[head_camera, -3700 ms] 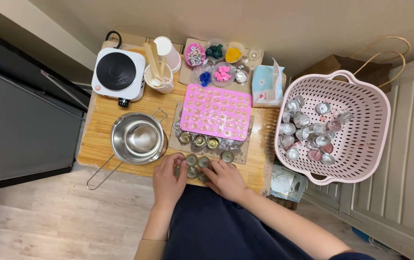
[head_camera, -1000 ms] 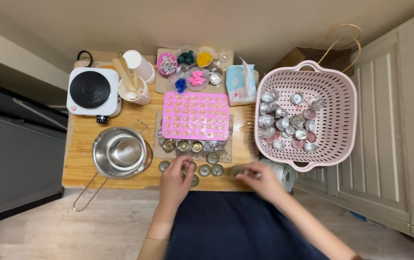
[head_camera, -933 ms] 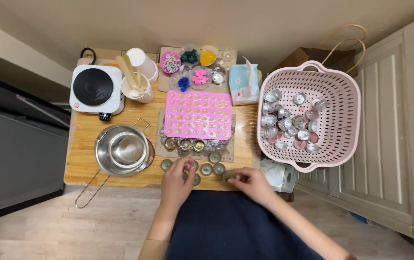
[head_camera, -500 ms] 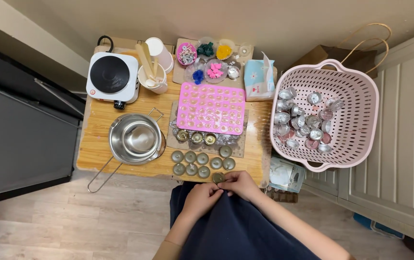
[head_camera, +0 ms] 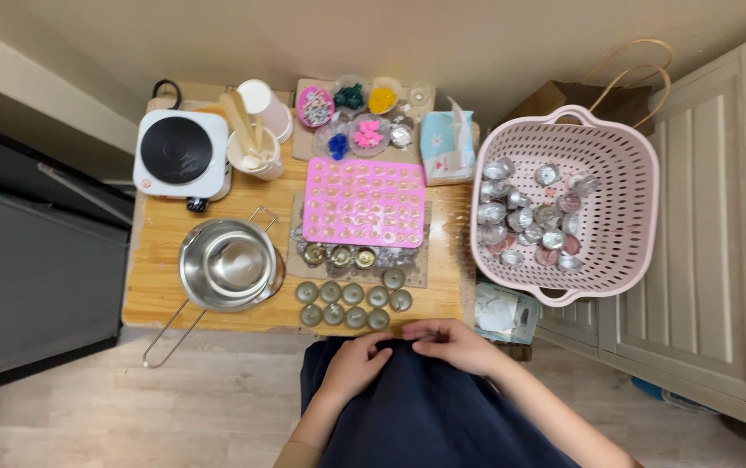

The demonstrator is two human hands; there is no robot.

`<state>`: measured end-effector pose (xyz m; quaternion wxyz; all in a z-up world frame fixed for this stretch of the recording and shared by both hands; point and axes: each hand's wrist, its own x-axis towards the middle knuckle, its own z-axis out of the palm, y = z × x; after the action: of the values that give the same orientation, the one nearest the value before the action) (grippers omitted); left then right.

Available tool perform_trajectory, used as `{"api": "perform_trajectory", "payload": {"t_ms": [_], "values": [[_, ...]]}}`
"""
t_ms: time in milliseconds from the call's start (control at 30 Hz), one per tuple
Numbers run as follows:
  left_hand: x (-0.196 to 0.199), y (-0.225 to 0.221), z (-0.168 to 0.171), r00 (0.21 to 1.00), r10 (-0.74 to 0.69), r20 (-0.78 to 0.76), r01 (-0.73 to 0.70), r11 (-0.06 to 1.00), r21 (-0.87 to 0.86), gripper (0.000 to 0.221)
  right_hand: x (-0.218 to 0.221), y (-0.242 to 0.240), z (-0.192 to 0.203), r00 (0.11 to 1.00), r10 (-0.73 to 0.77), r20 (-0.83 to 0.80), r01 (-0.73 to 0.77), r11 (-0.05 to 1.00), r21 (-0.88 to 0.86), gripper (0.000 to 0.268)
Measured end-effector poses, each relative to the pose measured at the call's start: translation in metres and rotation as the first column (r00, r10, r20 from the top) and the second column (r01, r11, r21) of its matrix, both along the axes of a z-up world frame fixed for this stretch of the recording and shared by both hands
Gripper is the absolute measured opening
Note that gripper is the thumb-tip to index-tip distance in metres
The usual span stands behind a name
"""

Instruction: Cleaning a metal wax melting pot with tissues and organizing tealight candle cups.

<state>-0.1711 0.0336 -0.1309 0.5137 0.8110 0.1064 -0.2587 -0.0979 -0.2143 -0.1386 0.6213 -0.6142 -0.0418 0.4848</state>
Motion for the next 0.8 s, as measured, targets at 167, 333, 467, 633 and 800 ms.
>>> {"api": "perform_trajectory", "payload": {"t_ms": [167,333,467,633,800], "values": [[0.004,-0.001,0.004,0.999,0.021,-0.039,-0.021,1.000,-0.001,0.034,0.072,-0.062,0.079,0.958,-0.202,0.204,0.246,0.943,-0.225,0.034],[0.008,-0.002,0.012,0.998,0.021,-0.060,-0.020,1.000,0.019,0.028,0.154,-0.144,0.066,0.728,-0.298,0.618,0.608,0.697,-0.380,0.029],[0.018,-0.011,0.022,0.997,0.073,-0.029,-0.074,0.996,-0.047,0.022,0.193,-0.158,0.043,0.702,-0.079,0.708,0.618,0.561,-0.551,0.031],[0.031,-0.023,0.042,0.996,0.085,-0.030,-0.086,0.994,-0.060,0.021,0.195,-0.153,0.033,0.522,0.334,0.785,0.592,0.521,-0.615,0.036],[0.033,-0.028,0.039,0.997,0.068,-0.019,-0.069,0.997,-0.044,0.020,0.182,-0.172,0.029,0.699,0.352,0.622,0.471,0.428,-0.771,0.047]]}}
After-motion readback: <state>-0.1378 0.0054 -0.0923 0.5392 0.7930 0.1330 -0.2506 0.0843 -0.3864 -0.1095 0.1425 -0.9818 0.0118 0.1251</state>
